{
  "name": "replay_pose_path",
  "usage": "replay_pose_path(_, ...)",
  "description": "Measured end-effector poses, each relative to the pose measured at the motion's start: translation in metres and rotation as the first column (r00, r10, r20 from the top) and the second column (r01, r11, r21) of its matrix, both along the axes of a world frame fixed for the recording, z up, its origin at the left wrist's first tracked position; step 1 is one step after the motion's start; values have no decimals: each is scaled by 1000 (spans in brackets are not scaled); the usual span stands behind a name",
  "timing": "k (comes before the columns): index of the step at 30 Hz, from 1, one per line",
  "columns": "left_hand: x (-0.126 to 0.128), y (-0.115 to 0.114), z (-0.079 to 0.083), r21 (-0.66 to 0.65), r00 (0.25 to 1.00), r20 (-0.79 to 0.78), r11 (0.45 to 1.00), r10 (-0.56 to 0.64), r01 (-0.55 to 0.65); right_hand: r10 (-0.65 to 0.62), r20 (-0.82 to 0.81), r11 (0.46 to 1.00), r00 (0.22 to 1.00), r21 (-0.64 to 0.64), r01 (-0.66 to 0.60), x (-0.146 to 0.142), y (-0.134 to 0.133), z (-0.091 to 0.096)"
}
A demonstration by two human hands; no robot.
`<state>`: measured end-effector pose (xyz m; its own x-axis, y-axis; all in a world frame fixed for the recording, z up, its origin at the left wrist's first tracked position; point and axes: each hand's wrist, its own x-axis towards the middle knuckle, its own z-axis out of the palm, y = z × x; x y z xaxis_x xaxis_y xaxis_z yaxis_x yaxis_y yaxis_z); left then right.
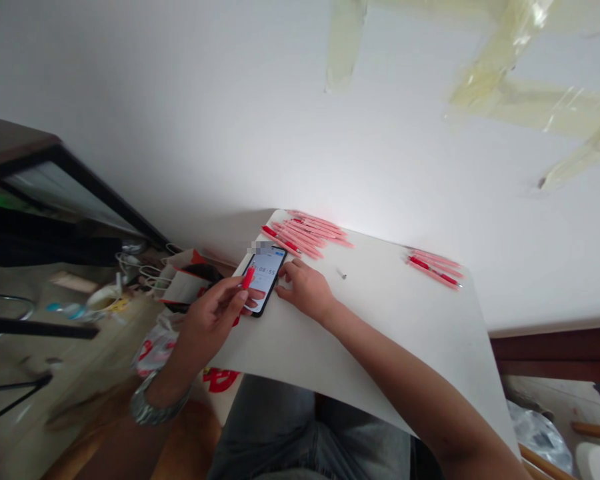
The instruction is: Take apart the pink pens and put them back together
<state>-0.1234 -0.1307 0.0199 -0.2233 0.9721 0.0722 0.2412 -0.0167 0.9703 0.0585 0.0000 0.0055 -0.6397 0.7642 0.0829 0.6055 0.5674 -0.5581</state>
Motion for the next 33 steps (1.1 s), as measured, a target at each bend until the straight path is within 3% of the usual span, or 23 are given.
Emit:
replay_pose_path(12, 1, -7, -2, -13, 1000, -10, 1000, -13, 13, -2, 22, 1000, 1000, 12, 2, -6, 0, -1)
replay_pose_path(18, -1, -9, -2, -36, 1000, -25, 999, -18, 17, 2, 88, 995, 996, 96, -10, 0, -3, 1)
replay_pose_path(25, 8, -2, -5, -24, 999, 5, 999, -48, 48, -56, 129, 992, 990, 121, 41, 25, -3, 1)
replay_pose_path(33, 28, 16, 2, -14, 978, 5, 978, -207, 207, -127, -33, 988, 991, 79, 129, 72, 1, 4)
